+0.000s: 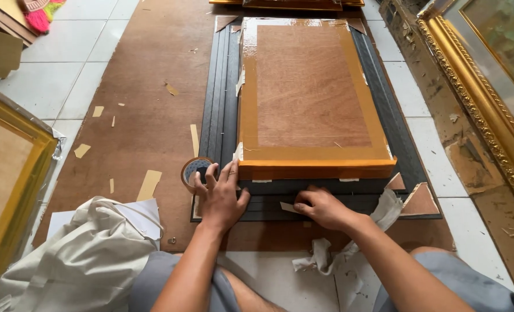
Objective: Applying brown adhesive tape to the back of a picture frame to secure the backing and seal the assembly.
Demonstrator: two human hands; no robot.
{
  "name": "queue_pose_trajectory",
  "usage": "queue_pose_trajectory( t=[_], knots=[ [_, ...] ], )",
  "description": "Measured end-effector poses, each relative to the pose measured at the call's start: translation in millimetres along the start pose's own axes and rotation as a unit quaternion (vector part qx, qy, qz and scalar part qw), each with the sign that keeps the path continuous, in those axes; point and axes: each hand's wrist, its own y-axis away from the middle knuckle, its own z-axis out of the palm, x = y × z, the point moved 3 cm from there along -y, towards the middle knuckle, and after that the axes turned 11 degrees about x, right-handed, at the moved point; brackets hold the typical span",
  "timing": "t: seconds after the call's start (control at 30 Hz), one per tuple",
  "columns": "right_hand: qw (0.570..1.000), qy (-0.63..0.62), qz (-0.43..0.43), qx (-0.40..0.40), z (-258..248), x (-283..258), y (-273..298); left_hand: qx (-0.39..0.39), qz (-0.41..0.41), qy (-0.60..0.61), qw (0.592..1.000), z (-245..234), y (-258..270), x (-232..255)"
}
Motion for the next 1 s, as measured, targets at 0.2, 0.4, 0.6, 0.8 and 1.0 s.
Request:
queue_pose_trajectory(
  t=[0.2, 0.4, 0.6, 0.8, 1.0],
  knots=[
    [1.0, 0.013, -0.011, 0.003, -0.8, 2.0, 1.7, -0.02, -0.015, -0.043, 0.999, 18.2, 2.8, 0.4],
    [1.0, 0.014, -0.007, 0.008, -1.1, 1.9, 3.2, 0.069, -0.044, 0.052, 0.995, -4.8, -0.6, 1.4],
    [1.0, 0.028, -0.011, 0.006, 0.5, 5.4, 3.4, 0.036, -0.072, 0.103, 0.991, -3.8, -7.5, 6.1],
    [0.999, 0.038, -0.025, 0.025, 2.8, 1.0, 6.9, 0.005, -0.191, 0.205, 0.96, -8.9, -29.0, 8.3],
    [0.993, 0.065, -0.046, 0.091, -6.9, -12.2, 23.9, 0.019, -0.252, 0.198, 0.947, 4.2, -33.5, 2.8]
  ],
)
